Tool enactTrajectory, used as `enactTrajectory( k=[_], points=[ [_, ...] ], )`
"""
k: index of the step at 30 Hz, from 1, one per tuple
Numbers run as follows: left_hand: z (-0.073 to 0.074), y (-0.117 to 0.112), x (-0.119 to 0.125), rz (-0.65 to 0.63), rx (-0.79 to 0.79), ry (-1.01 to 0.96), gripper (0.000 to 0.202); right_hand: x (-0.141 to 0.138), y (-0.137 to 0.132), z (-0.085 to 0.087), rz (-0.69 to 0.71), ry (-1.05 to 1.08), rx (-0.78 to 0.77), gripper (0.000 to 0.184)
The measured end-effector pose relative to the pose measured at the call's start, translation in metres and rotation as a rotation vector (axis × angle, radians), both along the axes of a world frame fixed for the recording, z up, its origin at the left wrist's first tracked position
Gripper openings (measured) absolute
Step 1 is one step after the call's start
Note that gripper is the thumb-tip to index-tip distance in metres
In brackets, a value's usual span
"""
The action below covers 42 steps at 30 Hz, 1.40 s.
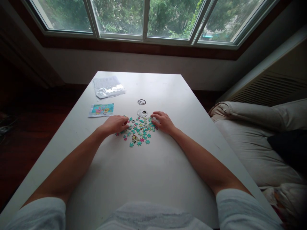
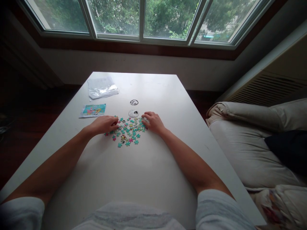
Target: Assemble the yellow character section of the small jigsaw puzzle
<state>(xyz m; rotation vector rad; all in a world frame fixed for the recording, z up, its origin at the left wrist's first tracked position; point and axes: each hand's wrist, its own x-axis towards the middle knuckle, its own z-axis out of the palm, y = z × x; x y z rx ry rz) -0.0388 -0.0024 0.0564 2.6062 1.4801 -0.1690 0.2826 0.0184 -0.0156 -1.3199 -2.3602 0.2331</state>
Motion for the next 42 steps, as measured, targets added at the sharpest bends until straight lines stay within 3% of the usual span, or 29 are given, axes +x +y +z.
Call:
enactTrajectory(
  k=[6,11,23,42],
  points=[
    [0.001,-0.003,0.003,-0.007,-0.016,0.000,0.034,-0.010,-0.007,-0.004,0.070,-0.139,-0.063,0.066],
    [0.000,-0.003,0.003,0.002,-0.012,0.006,0.031,-0.017,-0.014,-0.002,0.111,-0.212,-0.090,0.072],
    [-0.007,0.000,0.007,0.041,0.158,-0.095,0.024,-0.028,-0.027,0.001,0.169,-0.248,-0.083,0.077],
    [-0.011,-0.001,0.009,-0.094,0.098,-0.160,0.035,-0.029,-0.026,-0.001,0.140,-0.229,-0.072,0.066]
  ],
)
